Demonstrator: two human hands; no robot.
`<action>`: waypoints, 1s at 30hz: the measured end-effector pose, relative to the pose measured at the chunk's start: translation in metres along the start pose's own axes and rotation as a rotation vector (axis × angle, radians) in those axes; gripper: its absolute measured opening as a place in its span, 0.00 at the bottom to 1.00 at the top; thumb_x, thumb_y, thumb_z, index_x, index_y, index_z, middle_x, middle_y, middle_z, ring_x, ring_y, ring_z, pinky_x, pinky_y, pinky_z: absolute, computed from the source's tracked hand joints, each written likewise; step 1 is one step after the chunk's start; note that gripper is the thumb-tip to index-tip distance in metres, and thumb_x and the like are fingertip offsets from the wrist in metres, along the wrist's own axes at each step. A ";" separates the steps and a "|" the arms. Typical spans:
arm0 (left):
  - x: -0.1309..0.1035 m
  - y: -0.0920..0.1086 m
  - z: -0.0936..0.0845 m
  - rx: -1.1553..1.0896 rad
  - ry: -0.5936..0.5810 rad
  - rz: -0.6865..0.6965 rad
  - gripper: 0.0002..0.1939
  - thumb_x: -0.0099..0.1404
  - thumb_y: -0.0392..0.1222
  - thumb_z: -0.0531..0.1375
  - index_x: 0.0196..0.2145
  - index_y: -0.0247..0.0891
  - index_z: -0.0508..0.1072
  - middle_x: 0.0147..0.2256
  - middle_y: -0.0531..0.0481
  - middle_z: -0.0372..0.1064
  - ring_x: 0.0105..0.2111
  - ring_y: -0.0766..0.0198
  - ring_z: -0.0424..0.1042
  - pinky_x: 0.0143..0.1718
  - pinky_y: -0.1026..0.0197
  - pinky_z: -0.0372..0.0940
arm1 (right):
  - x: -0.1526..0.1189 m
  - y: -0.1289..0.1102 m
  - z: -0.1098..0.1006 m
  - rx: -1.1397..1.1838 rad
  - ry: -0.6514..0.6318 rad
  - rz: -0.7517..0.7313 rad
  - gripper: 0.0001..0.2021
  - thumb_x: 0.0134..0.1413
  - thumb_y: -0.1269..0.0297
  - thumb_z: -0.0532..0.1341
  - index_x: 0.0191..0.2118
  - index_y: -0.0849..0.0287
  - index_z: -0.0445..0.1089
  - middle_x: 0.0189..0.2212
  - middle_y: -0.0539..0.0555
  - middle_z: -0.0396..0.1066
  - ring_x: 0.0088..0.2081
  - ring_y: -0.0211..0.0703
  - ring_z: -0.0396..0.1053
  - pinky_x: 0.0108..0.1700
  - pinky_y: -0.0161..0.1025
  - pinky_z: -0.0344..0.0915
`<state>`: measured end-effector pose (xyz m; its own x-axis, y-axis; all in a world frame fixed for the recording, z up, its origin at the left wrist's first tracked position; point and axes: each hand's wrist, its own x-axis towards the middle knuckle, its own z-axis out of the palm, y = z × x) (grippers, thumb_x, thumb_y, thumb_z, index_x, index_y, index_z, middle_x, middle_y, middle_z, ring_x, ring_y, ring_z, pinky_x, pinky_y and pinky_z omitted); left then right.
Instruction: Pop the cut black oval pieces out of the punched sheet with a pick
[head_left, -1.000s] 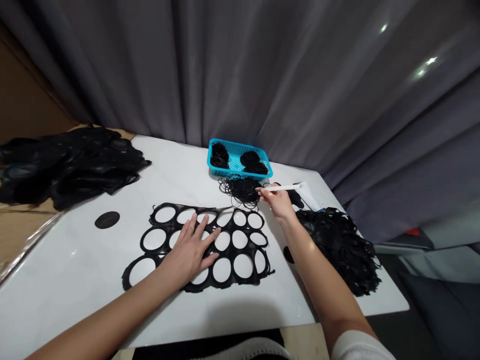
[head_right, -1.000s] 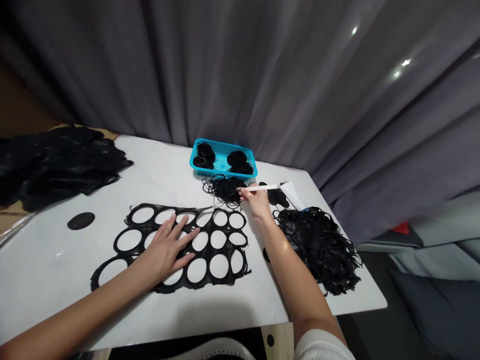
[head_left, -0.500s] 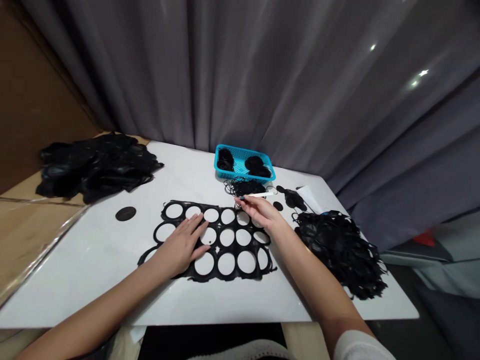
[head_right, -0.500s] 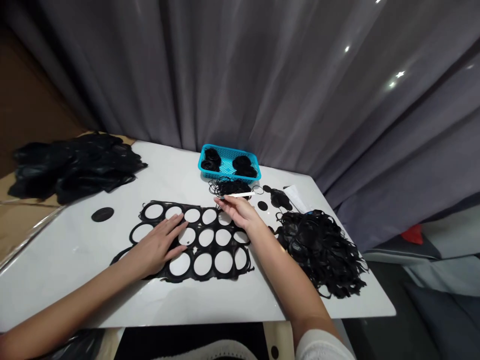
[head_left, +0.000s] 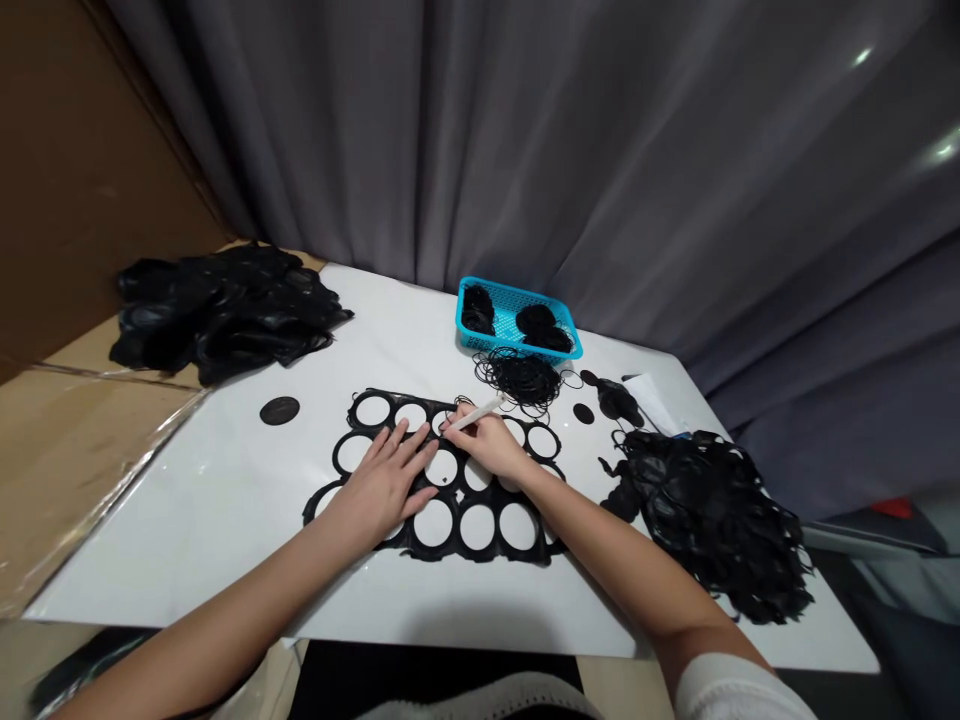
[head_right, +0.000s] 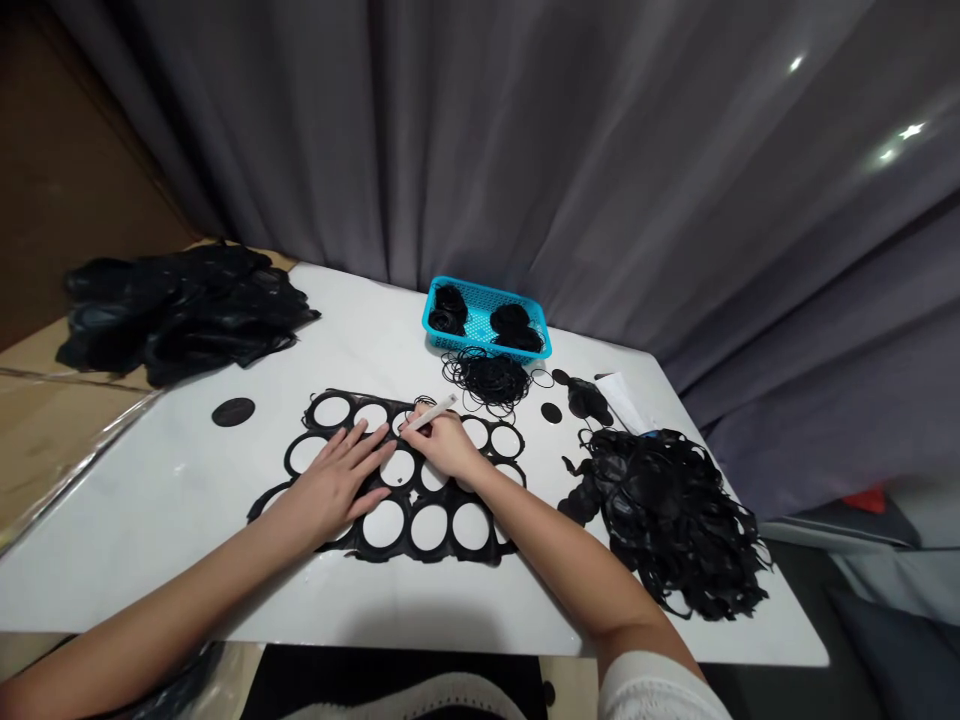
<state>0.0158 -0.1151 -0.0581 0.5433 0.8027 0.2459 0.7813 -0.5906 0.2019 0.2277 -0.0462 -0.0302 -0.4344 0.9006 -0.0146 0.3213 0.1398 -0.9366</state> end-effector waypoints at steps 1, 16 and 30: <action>0.000 0.000 0.000 -0.001 -0.001 -0.002 0.29 0.72 0.55 0.55 0.65 0.38 0.63 0.67 0.40 0.56 0.69 0.40 0.49 0.65 0.36 0.53 | 0.000 0.000 0.000 -0.012 -0.004 0.000 0.10 0.56 0.57 0.62 0.31 0.55 0.63 0.35 0.50 0.73 0.38 0.44 0.70 0.44 0.40 0.64; -0.001 0.006 0.001 0.009 0.028 -0.067 0.28 0.69 0.53 0.59 0.63 0.42 0.66 0.67 0.42 0.56 0.70 0.33 0.41 0.64 0.32 0.50 | -0.004 -0.007 0.001 -0.702 0.018 -0.326 0.06 0.60 0.74 0.53 0.35 0.56 0.63 0.37 0.59 0.70 0.41 0.52 0.63 0.44 0.46 0.61; -0.014 -0.008 -0.013 0.069 0.058 -0.131 0.32 0.73 0.56 0.53 0.65 0.32 0.61 0.67 0.31 0.53 0.66 0.41 0.57 0.64 0.39 0.56 | 0.059 -0.016 -0.018 0.486 0.156 0.229 0.17 0.46 0.65 0.72 0.27 0.57 0.60 0.27 0.49 0.69 0.30 0.40 0.74 0.27 0.34 0.71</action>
<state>-0.0018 -0.1233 -0.0511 0.4182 0.8652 0.2768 0.8646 -0.4726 0.1708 0.2122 0.0127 -0.0101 -0.2577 0.9409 -0.2197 -0.0480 -0.2396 -0.9697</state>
